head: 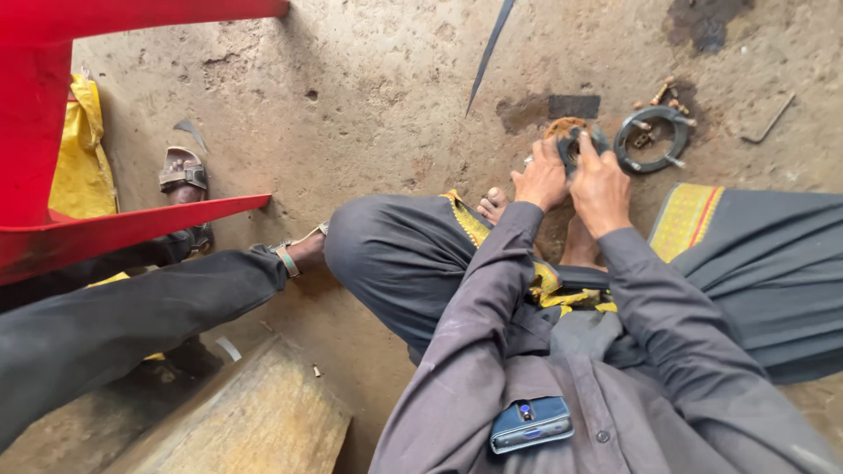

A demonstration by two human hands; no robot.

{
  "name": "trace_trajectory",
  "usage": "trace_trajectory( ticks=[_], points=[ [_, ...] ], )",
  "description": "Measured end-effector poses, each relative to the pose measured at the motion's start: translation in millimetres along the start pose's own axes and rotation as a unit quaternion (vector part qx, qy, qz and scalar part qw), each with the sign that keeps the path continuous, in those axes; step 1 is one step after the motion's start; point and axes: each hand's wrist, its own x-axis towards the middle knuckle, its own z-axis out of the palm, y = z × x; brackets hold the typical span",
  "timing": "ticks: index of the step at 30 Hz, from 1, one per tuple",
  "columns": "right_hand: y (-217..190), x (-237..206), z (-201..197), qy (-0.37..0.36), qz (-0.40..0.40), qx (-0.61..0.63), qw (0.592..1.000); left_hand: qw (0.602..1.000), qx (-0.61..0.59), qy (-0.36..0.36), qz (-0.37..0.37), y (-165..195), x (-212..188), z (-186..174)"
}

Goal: The person sits on the ground fitting a cylindrical metal component into a rusted pump or valve housing, pressing and rotating it by hand and repositioning the housing and a nearby flange ring with bolts on the dirt floor.

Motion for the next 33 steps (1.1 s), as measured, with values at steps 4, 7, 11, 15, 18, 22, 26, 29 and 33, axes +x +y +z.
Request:
trace_trajectory(
  ticks=[4, 7, 11, 15, 18, 22, 26, 29, 33],
  points=[
    [-4.5, -11.3, -6.6, -0.001, -0.013, 0.002, 1.0, 1.0, 0.003, 0.003, 0.002, -0.6, -0.9, -5.5],
    [-11.5, -19.7, -12.8, -0.008, -0.012, 0.01, 1.0, 1.0, 0.022, 0.009, -0.001, -3.1, -0.7, -5.4],
    [-20.5, -27.6, -14.9, -0.037, -0.03, 0.011, 0.999, 1.0, 0.024, 0.009, 0.01, -7.0, 0.1, 0.5],
    [-23.8, -28.2, -11.3, -0.059, -0.021, -0.012, 0.998, 0.999, 0.01, 0.024, 0.022, -11.4, 1.3, 4.8],
    [-23.7, -23.9, -8.1, -0.059, -0.023, -0.033, 0.997, 0.999, -0.006, 0.034, 0.023, -14.6, 2.6, 6.7],
    [-22.2, -19.7, -5.8, -0.056, -0.028, -0.028, 0.998, 0.999, -0.011, 0.028, 0.018, -15.9, 4.8, 7.9],
    [-20.3, -17.5, -3.0, -0.054, -0.033, -0.025, 0.998, 0.999, -0.012, 0.037, 0.016, -14.9, 6.1, 6.7],
    [-18.9, -17.5, -1.2, -0.038, -0.039, -0.026, 0.998, 1.0, -0.019, 0.019, 0.009, -13.4, 6.1, 5.8],
    [-18.4, -17.8, -1.2, -0.035, -0.039, -0.009, 0.999, 0.999, 0.001, 0.041, 0.022, -11.9, 5.3, 3.5]
  ],
)
